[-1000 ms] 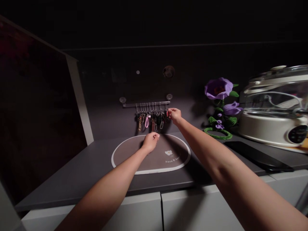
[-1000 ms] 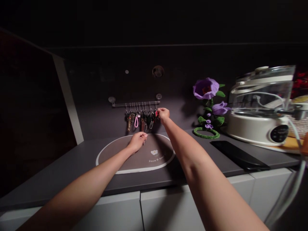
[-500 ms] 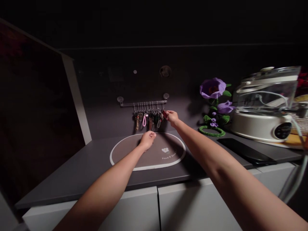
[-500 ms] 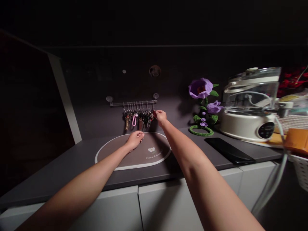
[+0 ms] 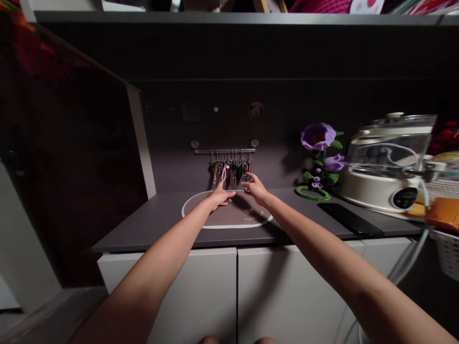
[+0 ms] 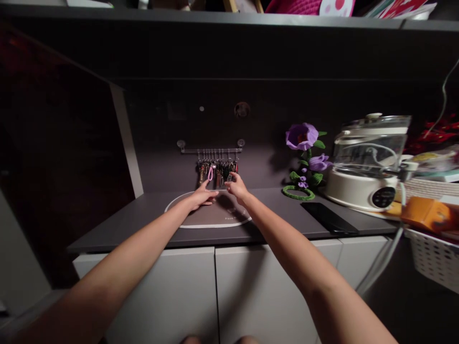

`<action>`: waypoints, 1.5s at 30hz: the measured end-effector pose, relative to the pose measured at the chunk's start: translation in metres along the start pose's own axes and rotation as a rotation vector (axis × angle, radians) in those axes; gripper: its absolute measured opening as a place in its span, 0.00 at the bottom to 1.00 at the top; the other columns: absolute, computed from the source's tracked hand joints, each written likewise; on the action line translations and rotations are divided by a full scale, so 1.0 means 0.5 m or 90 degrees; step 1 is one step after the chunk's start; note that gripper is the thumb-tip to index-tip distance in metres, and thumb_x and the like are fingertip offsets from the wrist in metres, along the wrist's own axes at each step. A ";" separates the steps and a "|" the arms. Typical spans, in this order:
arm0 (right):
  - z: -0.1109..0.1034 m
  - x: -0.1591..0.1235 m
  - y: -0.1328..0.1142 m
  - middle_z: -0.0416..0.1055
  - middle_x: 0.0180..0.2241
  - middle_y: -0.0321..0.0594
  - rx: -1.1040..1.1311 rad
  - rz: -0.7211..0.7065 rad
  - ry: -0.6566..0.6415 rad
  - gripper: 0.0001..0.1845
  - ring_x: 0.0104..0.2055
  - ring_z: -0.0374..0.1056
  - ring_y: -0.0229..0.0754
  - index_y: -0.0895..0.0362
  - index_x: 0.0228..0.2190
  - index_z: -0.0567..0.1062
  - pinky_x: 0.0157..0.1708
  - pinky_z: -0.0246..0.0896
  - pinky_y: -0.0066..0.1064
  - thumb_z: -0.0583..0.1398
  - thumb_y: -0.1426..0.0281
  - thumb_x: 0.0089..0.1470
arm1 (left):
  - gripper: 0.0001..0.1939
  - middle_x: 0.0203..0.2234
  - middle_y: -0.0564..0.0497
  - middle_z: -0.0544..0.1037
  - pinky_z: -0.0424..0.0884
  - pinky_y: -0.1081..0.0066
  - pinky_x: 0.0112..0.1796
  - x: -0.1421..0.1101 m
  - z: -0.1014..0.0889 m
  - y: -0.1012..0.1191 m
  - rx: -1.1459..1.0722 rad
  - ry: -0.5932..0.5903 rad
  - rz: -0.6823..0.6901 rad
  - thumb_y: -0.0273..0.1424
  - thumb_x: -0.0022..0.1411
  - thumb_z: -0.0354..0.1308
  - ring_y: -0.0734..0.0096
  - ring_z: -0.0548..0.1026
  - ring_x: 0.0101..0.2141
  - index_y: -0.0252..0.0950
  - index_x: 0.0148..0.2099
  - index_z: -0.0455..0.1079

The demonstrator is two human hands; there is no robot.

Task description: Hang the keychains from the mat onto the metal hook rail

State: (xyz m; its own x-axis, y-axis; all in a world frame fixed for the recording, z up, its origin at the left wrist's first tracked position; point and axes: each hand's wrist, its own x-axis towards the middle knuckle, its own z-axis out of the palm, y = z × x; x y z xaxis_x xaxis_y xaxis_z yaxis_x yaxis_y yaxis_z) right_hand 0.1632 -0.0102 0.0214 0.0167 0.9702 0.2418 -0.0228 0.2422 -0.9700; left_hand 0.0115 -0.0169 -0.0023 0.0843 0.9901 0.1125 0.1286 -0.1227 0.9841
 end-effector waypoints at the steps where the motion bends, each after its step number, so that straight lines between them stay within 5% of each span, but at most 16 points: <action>1: 0.003 -0.015 0.003 0.62 0.22 0.29 0.002 -0.033 -0.029 0.37 0.20 0.56 0.30 0.51 0.54 0.56 0.25 0.59 0.26 0.58 0.77 0.42 | 0.48 0.22 0.56 0.70 0.65 0.74 0.28 -0.014 -0.009 0.003 0.004 0.005 0.047 0.26 0.49 0.62 0.79 0.65 0.20 0.43 0.64 0.36; 5: 0.008 -0.068 0.020 0.57 0.20 0.26 -0.025 -0.205 -0.143 0.50 0.22 0.55 0.31 0.50 0.61 0.37 0.28 0.58 0.26 0.59 0.73 0.43 | 0.53 0.21 0.60 0.65 0.62 0.77 0.27 -0.070 -0.047 -0.005 0.023 0.001 0.253 0.23 0.49 0.60 0.82 0.62 0.21 0.43 0.65 0.26; 9: 0.001 -0.110 0.035 0.59 0.24 0.29 -0.130 -0.302 -0.215 0.54 0.24 0.56 0.32 0.51 0.60 0.26 0.28 0.58 0.27 0.59 0.69 0.46 | 0.55 0.23 0.60 0.65 0.63 0.77 0.31 -0.120 -0.077 -0.025 0.092 -0.059 0.342 0.23 0.50 0.58 0.82 0.63 0.24 0.43 0.62 0.15; 16: -0.001 -0.160 0.050 0.61 0.27 0.32 -0.227 -0.363 -0.243 0.53 0.28 0.59 0.35 0.53 0.58 0.20 0.33 0.60 0.31 0.56 0.67 0.49 | 0.56 0.25 0.60 0.65 0.63 0.76 0.33 -0.161 -0.104 -0.059 0.175 -0.079 0.382 0.24 0.51 0.57 0.81 0.64 0.26 0.42 0.61 0.11; 23: 0.002 -0.170 0.037 0.63 0.27 0.31 -0.194 -0.313 -0.227 0.52 0.28 0.59 0.34 0.52 0.60 0.28 0.34 0.60 0.29 0.59 0.67 0.47 | 0.56 0.25 0.59 0.66 0.64 0.75 0.34 -0.163 -0.112 -0.053 0.120 -0.082 0.334 0.26 0.49 0.59 0.80 0.65 0.25 0.42 0.62 0.15; 27: -0.015 -0.132 0.028 0.67 0.28 0.34 -0.190 -0.246 -0.197 0.46 0.29 0.61 0.35 0.52 0.60 0.44 0.35 0.61 0.31 0.60 0.64 0.45 | 0.57 0.27 0.56 0.69 0.65 0.74 0.36 -0.123 -0.122 -0.040 0.047 -0.024 0.254 0.30 0.47 0.63 0.79 0.66 0.27 0.42 0.64 0.22; 31: -0.047 -0.050 0.014 0.70 0.38 0.42 -0.220 -0.210 -0.082 0.33 0.40 0.65 0.40 0.55 0.53 0.62 0.45 0.59 0.36 0.61 0.59 0.45 | 0.51 0.42 0.44 0.71 0.63 0.71 0.42 -0.046 -0.138 -0.011 0.022 0.117 0.170 0.33 0.44 0.66 0.70 0.68 0.40 0.37 0.64 0.41; 35: -0.073 0.048 -0.007 0.65 0.48 0.50 -0.211 -0.133 0.042 0.34 0.48 0.62 0.45 0.59 0.50 0.64 0.49 0.57 0.36 0.62 0.56 0.43 | 0.48 0.55 0.38 0.61 0.60 0.68 0.48 0.044 -0.152 0.019 0.024 0.177 0.114 0.34 0.40 0.68 0.60 0.62 0.52 0.35 0.62 0.49; 40: -0.080 0.150 -0.020 0.62 0.52 0.49 -0.157 -0.072 0.077 0.34 0.49 0.62 0.43 0.57 0.49 0.64 0.45 0.58 0.31 0.60 0.53 0.44 | 0.44 0.57 0.36 0.58 0.57 0.69 0.51 0.147 -0.153 0.040 -0.035 0.179 0.119 0.33 0.41 0.68 0.61 0.60 0.55 0.33 0.59 0.53; 45: -0.080 0.223 -0.009 0.70 0.40 0.42 -0.079 -0.031 0.008 0.28 0.35 0.65 0.37 0.55 0.40 0.69 0.34 0.60 0.27 0.55 0.47 0.45 | 0.23 0.44 0.44 0.72 0.61 0.69 0.47 0.214 -0.150 0.046 -0.153 0.073 0.103 0.36 0.45 0.65 0.68 0.69 0.45 0.35 0.45 0.67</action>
State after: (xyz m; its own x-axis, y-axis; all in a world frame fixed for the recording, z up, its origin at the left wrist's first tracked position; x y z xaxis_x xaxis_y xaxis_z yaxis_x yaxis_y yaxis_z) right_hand 0.2050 0.0966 0.0517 0.0266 0.9571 0.2884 0.1029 0.2844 -0.9532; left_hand -0.0506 0.0915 0.0428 -0.0292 0.9619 0.2717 -0.1162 -0.2733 0.9549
